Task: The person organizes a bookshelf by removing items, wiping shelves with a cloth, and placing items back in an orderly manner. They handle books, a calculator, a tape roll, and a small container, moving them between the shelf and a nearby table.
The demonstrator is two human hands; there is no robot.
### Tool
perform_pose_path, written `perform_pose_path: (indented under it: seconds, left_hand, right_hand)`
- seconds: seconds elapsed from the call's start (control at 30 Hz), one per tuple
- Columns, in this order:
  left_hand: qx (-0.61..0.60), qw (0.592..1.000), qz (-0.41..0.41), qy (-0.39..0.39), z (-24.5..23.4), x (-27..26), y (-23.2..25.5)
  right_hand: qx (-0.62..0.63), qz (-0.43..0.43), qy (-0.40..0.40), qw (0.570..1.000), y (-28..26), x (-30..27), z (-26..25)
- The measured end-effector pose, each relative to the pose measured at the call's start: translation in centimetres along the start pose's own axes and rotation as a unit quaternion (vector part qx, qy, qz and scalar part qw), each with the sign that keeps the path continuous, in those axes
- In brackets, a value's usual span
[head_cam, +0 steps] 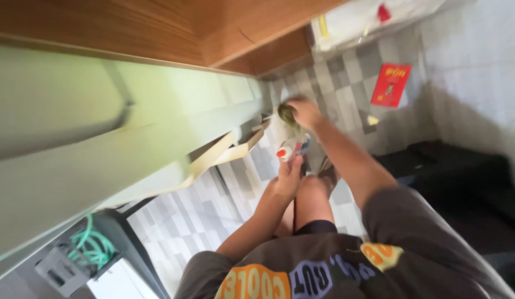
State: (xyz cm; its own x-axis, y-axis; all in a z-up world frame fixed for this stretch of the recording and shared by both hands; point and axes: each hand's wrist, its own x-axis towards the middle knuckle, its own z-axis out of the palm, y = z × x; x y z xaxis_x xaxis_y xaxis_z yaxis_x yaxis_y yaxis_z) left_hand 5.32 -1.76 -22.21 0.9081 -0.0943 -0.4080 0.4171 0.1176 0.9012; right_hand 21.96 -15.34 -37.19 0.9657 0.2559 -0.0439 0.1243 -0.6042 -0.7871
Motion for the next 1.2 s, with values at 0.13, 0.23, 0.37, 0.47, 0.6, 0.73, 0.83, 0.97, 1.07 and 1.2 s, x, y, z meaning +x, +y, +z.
perform_pose_path:
  seconds: [0.13, 0.23, 0.37, 0.47, 0.6, 0.73, 0.83, 0.97, 1.07, 1.2]
  left_hand:
    - [-0.005, 0.998, 0.004, -0.067, 1.3, -0.9, 7.1]
    - [-0.148, 0.982, -0.082, -0.082, 3.5, -1.8, 12.7]
    - [-0.118, 0.988, -0.062, -0.082, 5.5, -3.4, 19.0]
    - [0.101, 0.992, 0.033, -0.063, 6.0, -4.6, 23.0]
    - [0.263, 0.957, 0.119, -0.015, 5.7, -5.8, 26.5]
    - [0.242, 0.94, 0.214, 0.109, 2.8, -7.6, 28.0]
    - [0.277, 0.926, 0.235, 0.105, 0.0, -9.9, 28.2]
    - [0.196, 0.973, 0.07, 0.096, -2.1, -12.8, 28.3]
    - [0.122, 0.987, 0.045, 0.091, -2.9, -13.8, 28.6]
    - [0.082, 0.991, 0.033, 0.096, -4.4, -14.1, 29.3]
  right_hand:
    - [0.393, 0.149, -0.016, 0.907, -5.4, -8.0, -7.9]
    - [0.662, 0.236, -0.078, 0.707, -11.4, -11.6, -14.6]
    - [0.521, 0.202, -0.077, 0.826, -19.9, -13.9, -24.0]
    - [0.202, 0.047, -0.041, 0.977, -25.5, -13.4, -29.7]
    - [0.15, 0.081, -0.035, 0.985, -31.1, -10.5, -33.8]
    - [0.131, 0.044, 0.119, 0.983, -34.0, -4.9, -34.1]
    - [0.07, 0.037, 0.22, 0.972, -34.9, 2.3, -30.9]
    - [0.012, 0.007, 0.278, 0.961, -34.3, 11.1, -25.0]
    - [0.006, 0.072, 0.278, 0.958, -33.0, 16.3, -21.4]
    - [0.076, 0.079, 0.302, 0.947, -31.3, 20.9, -18.9]
